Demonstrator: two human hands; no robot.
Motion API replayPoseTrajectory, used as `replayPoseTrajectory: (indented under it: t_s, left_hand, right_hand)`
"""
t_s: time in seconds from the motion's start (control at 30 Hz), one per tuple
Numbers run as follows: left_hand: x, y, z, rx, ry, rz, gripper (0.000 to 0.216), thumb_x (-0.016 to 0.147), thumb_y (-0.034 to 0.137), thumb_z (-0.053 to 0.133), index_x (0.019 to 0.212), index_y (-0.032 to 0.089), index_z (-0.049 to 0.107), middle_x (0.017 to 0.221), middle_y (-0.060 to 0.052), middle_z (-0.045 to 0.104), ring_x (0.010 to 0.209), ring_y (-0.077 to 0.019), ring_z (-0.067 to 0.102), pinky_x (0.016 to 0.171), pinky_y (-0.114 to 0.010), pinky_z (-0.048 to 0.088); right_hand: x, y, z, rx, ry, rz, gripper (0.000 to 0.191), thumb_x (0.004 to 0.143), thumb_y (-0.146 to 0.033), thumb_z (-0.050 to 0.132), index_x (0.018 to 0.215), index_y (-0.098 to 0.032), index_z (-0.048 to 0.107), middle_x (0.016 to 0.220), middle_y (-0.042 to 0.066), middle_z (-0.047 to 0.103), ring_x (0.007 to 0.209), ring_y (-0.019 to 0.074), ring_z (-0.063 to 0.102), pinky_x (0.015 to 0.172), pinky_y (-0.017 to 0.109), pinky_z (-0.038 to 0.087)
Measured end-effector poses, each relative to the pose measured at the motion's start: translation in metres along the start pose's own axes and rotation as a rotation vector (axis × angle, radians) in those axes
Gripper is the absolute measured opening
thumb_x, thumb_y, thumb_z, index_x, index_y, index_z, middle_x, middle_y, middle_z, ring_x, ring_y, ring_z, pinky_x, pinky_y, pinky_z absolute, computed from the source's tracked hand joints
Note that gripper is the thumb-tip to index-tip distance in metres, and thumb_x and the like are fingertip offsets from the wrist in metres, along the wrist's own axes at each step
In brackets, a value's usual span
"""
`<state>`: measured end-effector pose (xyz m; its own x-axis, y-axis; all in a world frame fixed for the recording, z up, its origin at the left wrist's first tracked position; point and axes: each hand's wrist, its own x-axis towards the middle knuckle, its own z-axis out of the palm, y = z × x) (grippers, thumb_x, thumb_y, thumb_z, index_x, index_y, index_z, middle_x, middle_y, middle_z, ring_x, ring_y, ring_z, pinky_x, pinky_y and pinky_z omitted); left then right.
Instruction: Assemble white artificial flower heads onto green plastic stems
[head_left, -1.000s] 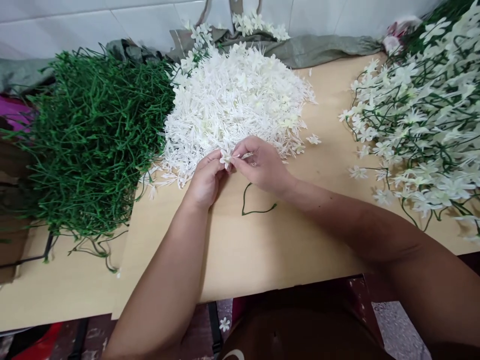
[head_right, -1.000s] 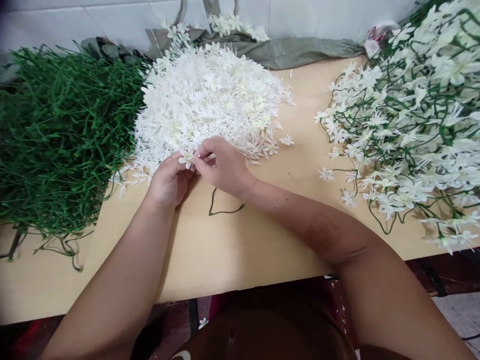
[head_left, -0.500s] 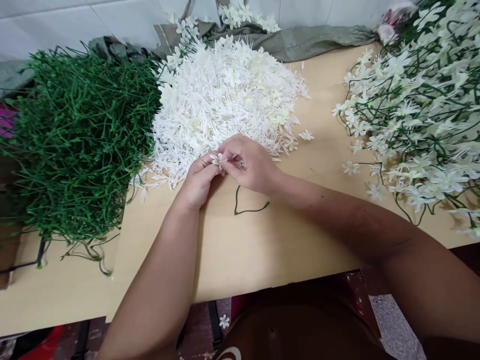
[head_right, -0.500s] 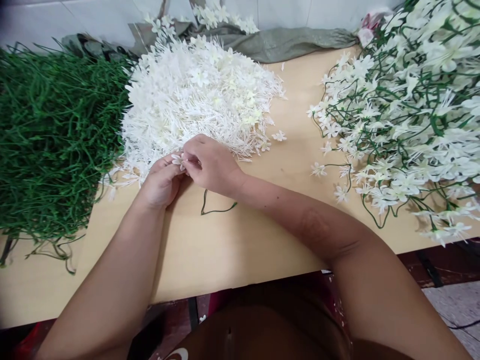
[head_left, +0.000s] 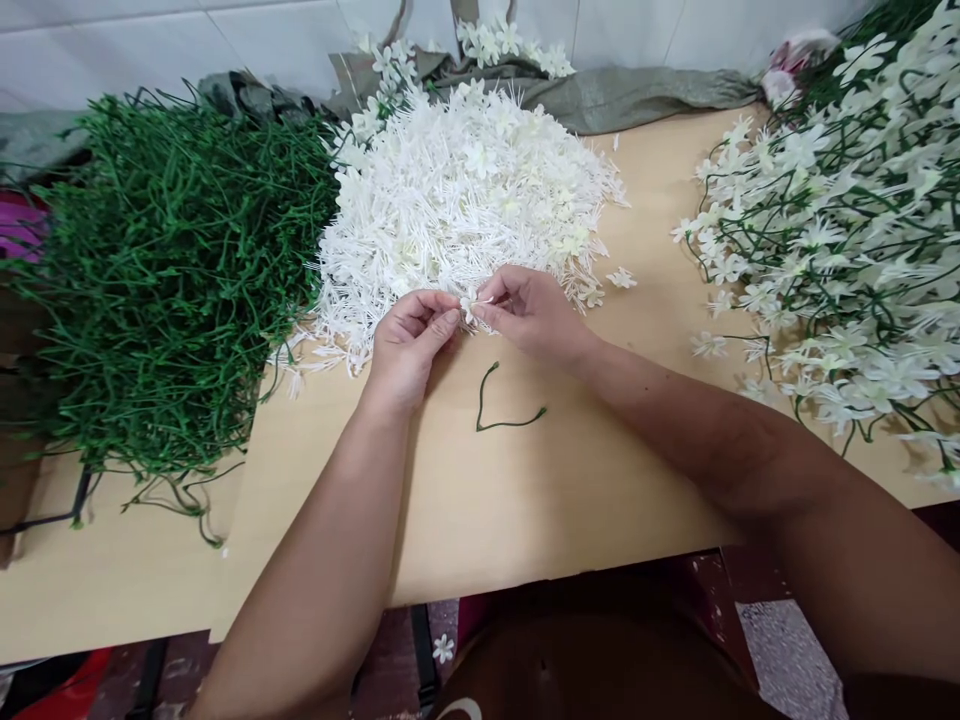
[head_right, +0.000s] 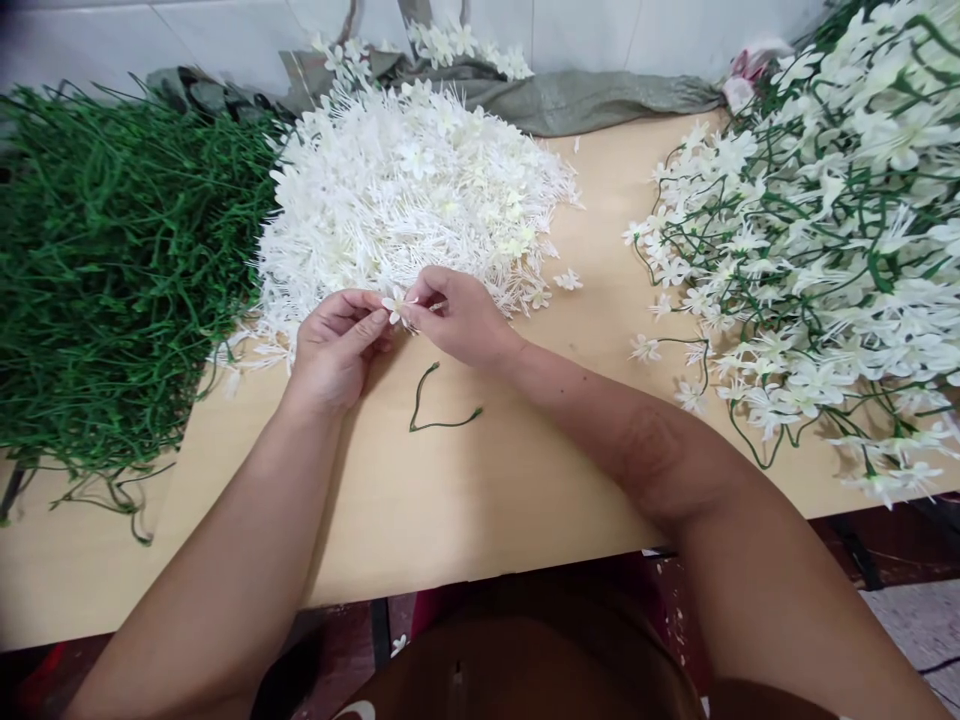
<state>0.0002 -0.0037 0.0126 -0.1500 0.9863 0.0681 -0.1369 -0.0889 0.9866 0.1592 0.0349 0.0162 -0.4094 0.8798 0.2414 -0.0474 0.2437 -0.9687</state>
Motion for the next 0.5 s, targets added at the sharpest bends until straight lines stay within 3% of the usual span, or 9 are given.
replayPoseTrajectory:
  t_s: [0.13, 0.37, 0.5]
  left_hand:
    - [0.0002, -0.0008, 0.0014, 0.026, 0.013, -0.004, 0.030, 0.063, 0.034, 0.089, 0.072, 0.020, 0.065, 0.063, 0.002, 0.060, 0.054, -0.0091, 0.049, 0.053, -0.025, 0.042]
    - [-0.0008, -0.0020, 0.0026, 0.044, -0.019, -0.001, 0.028, 0.068, 0.037, 0.088, 0.072, 0.020, 0.065, 0.064, 0.002, 0.059, 0.057, -0.0098, 0.050, 0.056, -0.026, 0.041]
    - [-0.0033, -0.0005, 0.0062, 0.071, 0.031, -0.003, 0.024, 0.074, 0.031, 0.084, 0.071, 0.021, 0.063, 0.065, 0.002, 0.058, 0.060, -0.0120, 0.052, 0.061, -0.028, 0.040]
  right_hand:
    - [-0.0003, 0.0039, 0.0032, 0.074, -0.034, 0.031, 0.039, 0.069, -0.046, 0.083, 0.070, -0.019, 0.054, 0.070, -0.003, 0.057, 0.068, 0.0100, 0.053, 0.069, 0.028, 0.048]
    - [-0.0018, 0.0012, 0.0071, 0.090, -0.021, 0.066, 0.040, 0.069, -0.039, 0.086, 0.083, -0.021, 0.054, 0.078, -0.002, 0.058, 0.072, 0.0102, 0.056, 0.070, 0.026, 0.049]
    - [0.0004, -0.0009, 0.0040, 0.058, -0.035, 0.045, 0.038, 0.071, -0.042, 0.084, 0.075, -0.021, 0.053, 0.073, -0.003, 0.055, 0.073, 0.0107, 0.055, 0.070, 0.026, 0.050]
